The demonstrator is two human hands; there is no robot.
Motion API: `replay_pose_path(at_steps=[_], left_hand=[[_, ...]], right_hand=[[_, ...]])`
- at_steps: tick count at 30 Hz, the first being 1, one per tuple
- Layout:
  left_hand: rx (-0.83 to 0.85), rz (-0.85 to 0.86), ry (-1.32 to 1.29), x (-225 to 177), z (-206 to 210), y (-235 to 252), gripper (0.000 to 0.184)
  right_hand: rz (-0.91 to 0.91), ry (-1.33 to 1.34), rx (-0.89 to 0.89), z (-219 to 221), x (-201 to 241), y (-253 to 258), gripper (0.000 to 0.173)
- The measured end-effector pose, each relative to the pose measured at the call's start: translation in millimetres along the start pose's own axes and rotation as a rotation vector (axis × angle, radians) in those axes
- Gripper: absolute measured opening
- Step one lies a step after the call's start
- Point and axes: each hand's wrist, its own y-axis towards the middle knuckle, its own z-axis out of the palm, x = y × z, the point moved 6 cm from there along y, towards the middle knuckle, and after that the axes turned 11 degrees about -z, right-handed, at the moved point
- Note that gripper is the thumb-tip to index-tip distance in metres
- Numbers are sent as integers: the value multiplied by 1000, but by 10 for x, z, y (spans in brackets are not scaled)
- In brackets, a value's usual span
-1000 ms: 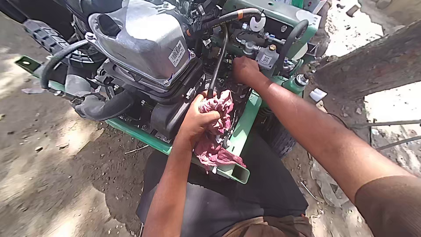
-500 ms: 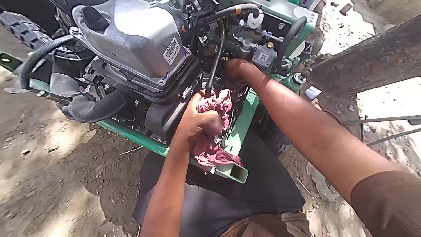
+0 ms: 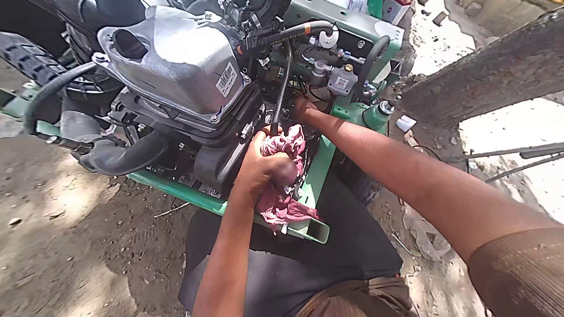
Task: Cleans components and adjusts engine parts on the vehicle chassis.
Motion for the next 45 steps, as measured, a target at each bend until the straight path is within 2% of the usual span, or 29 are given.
replay_pose_path(at_steps=[3,5,7,10,11,13,15,16,18,19,22,25,29,34,39,42,45], left_hand=[[9,4,-22,-9,10,-10,75],[20,11,-37,-7,11,-20,76],[16,13,-38,-15,10,-16,76],[11,2,-28,8,-2,-24,76],[8,2,-22,5,-11,-16,75],[8,-2,-20,6,18,-4,73],[4,8,-44,-8,25,27,73],[2,16,-47,-22,8,42,72],[4,25,-56,-30,0,43,71],[-1,22,-52,-8,1,19,70],[0,21,-37,-26,14,-11,70],[-9,8,-55,-71,21,-21,71],[7,5,-83,-67,20,9,70],[4,8,-61,-29,-2,-3,73],[2,1,-56,-20,3,4,71],[8,0,-75,-27,-4,3,71],[10,4,-67,-24,-9,-7,72]], right_hand=[[72,-53,37,126,75,66,50],[84,-134,64,239,86,142,51],[49,-224,81,309,90,130,48],[-97,-386,135,325,201,-124,31],[-85,-391,155,300,251,-152,29],[38,-231,162,236,219,-187,35],[79,-100,82,187,119,-76,44],[49,-80,48,148,109,-45,47],[-78,-49,-17,-46,110,-93,41],[-125,-110,-35,-140,114,-98,38],[-79,-279,-66,-423,111,-43,33],[-98,-415,-66,-502,189,44,29],[-113,-456,-39,-590,360,39,34],[-92,-405,-68,-602,346,48,33],[-155,-459,-71,-518,294,127,29],[-116,-447,-52,-464,281,166,27],[-107,-543,17,-383,241,185,30]])
